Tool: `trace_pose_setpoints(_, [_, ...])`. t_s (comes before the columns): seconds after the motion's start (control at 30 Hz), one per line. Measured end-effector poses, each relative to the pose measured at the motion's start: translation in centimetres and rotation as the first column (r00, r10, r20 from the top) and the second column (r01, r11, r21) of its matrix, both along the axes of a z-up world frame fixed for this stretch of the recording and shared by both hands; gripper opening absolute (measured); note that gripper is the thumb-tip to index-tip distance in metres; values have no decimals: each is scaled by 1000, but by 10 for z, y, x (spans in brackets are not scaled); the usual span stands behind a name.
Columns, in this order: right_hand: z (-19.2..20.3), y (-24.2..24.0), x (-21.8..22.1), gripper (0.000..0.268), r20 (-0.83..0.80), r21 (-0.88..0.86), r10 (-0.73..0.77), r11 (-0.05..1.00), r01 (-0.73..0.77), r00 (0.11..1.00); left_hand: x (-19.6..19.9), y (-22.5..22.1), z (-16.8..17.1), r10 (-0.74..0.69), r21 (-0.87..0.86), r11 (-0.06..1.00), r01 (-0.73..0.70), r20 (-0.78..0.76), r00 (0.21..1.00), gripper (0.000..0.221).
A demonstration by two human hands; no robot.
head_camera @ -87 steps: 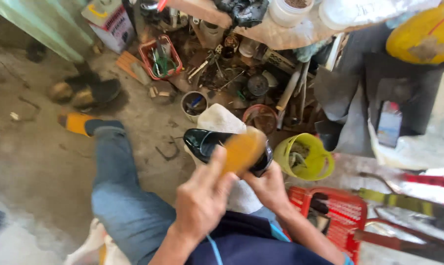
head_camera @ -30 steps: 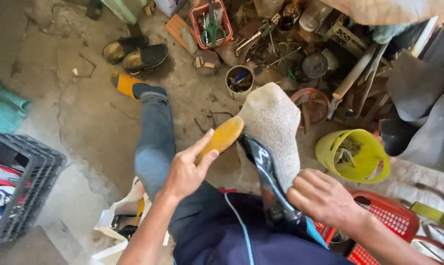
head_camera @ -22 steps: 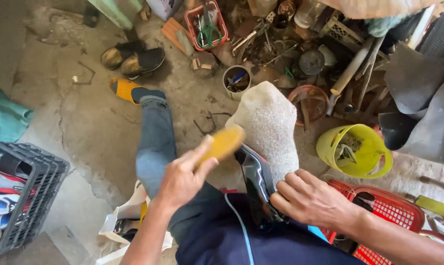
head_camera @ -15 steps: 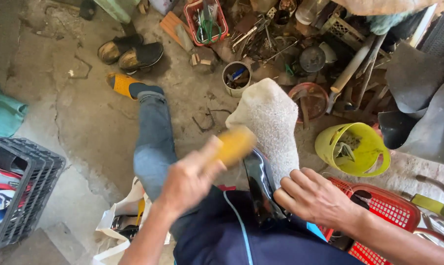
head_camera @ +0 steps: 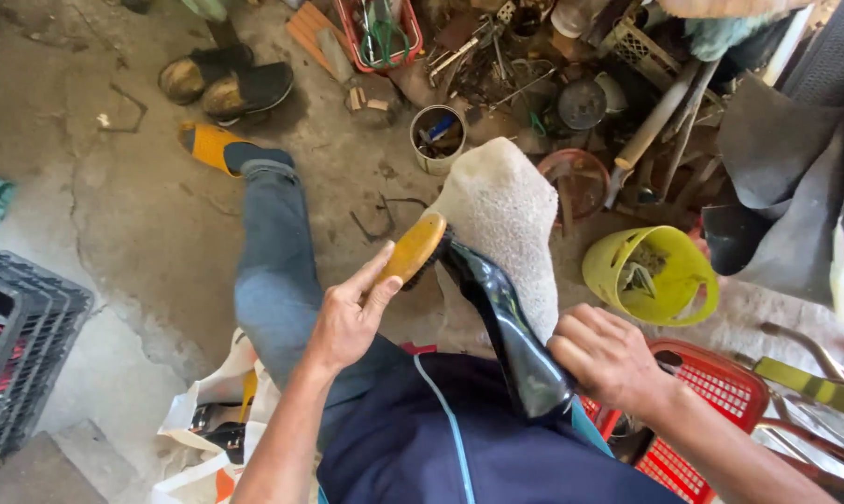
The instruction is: A person is repairing the sole and heel of a black high-heeled shoe using various tools and materials on a workbench.
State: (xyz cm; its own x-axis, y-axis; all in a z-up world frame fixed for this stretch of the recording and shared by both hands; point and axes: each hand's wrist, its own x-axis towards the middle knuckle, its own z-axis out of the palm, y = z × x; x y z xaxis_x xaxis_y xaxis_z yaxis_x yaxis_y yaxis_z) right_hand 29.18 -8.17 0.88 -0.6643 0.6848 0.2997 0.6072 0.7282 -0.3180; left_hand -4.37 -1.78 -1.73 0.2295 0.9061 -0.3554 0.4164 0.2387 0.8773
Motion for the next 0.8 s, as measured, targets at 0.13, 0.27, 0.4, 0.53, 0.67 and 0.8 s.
trace_pose_setpoints(0.13, [-53,-15,9,42,-306,-183,-146,979,92,941,21,-28,-58,272,-228,950,-216,256,928,44])
trace_pose_setpoints(0.27, [-75,-34,0,41,-659,-553,-512,826,108,551,54,-49,-34,513,-448,832,-327,400,759,55])
trace_pose_setpoints(0.4, [-75,-35,-24,31,-706,-707,-707,698,-112,47,75,-61,-10,563,-423,820,-386,470,680,57])
trace_pose_setpoints(0.53, [-69,-45,-47,68,-483,-823,-844,529,-208,-233,78,-67,3,488,-229,873,-432,393,779,59])
trace_pose_setpoints(0.67, [-47,-35,-64,62,-428,-838,-867,486,-248,-256,92,-77,11,340,143,923,-358,131,931,61])
trace_pose_setpoints(0.8, [-78,-39,-62,60,-467,-847,-841,514,-135,-273,105,-90,42,-61,500,866,-6,118,991,57])
